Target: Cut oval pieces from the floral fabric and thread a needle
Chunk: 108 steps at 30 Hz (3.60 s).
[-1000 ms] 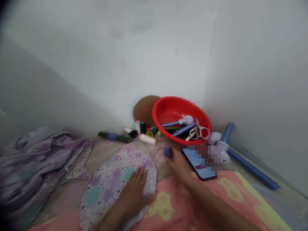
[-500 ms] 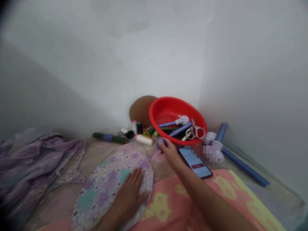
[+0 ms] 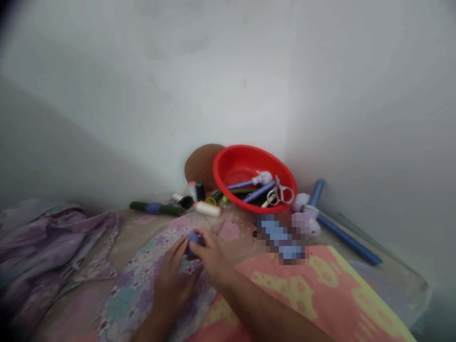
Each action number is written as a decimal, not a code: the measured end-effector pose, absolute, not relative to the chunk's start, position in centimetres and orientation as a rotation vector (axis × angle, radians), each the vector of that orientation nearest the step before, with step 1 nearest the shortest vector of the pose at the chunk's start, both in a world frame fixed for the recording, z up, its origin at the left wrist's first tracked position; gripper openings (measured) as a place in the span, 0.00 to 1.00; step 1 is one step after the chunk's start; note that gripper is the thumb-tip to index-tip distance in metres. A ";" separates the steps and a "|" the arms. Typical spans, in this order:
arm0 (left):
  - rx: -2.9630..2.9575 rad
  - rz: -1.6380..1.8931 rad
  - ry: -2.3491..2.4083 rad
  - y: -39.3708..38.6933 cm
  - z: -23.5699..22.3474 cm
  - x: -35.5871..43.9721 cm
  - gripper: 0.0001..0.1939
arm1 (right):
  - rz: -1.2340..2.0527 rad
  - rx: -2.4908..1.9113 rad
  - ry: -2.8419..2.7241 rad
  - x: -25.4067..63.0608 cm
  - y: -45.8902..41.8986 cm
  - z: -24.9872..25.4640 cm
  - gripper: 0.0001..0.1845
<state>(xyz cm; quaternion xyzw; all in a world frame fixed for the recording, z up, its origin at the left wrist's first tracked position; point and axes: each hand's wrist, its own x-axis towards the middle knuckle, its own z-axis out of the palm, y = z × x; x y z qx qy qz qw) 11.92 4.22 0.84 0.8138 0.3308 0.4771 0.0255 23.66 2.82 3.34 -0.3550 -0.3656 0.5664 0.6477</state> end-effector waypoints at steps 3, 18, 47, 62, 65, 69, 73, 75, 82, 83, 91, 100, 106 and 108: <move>2.571 1.457 1.041 4.8 0.4 11.5 0.26 | 1.308 -0.824 -0.810 22.8 2.7 2.6 0.24; 1.423 1.213 1.054 5.8 1.8 11.7 0.24 | 1.215 -0.970 -1.092 24.7 3.5 0.8 0.29; 0.904 0.992 0.597 5.9 1.3 10.2 0.14 | 0.838 -1.235 -1.143 25.9 3.8 0.0 0.16; 0.936 1.068 0.591 5.5 1.6 11.4 0.21 | 1.041 -1.091 -1.287 24.5 3.4 0.2 0.16; 0.991 1.153 0.727 6.2 1.3 11.1 0.21 | 1.006 -1.108 -1.372 24.3 3.3 -0.2 0.13; 1.160 1.223 0.883 6.8 1.1 10.8 0.21 | 0.911 -1.117 -1.516 24.2 2.8 -0.2 0.10; 1.374 1.209 0.946 6.6 1.3 10.9 0.21 | 0.795 -1.083 -1.625 24.1 2.1 0.5 0.09; 1.443 1.167 0.964 6.5 1.6 11.1 0.20 | 0.746 -1.083 -1.607 24.2 1.8 1.0 0.09; 1.368 0.852 0.873 6.0 1.6 11.5 0.18 | 0.520 -1.174 -1.488 25.3 2.1 1.8 0.07; 1.323 0.818 0.853 5.8 1.4 11.6 0.18 | 0.535 -1.168 -1.469 25.4 2.3 1.8 0.07; 1.176 0.774 0.671 5.2 0.5 11.5 0.20 | 0.843 -1.070 -1.280 25.5 2.7 1.5 0.06; 1.292 0.923 0.556 5.8 0.6 11.5 0.18 | 1.004 -1.059 -1.048 25.6 3.3 0.8 0.08; 1.309 0.977 0.465 5.5 1.5 11.6 0.17 | 1.137 -0.984 -0.936 25.4 3.3 0.2 0.11; 1.271 0.985 0.462 5.3 1.6 11.7 0.17 | 1.226 -0.926 -0.905 25.3 3.2 -0.1 0.10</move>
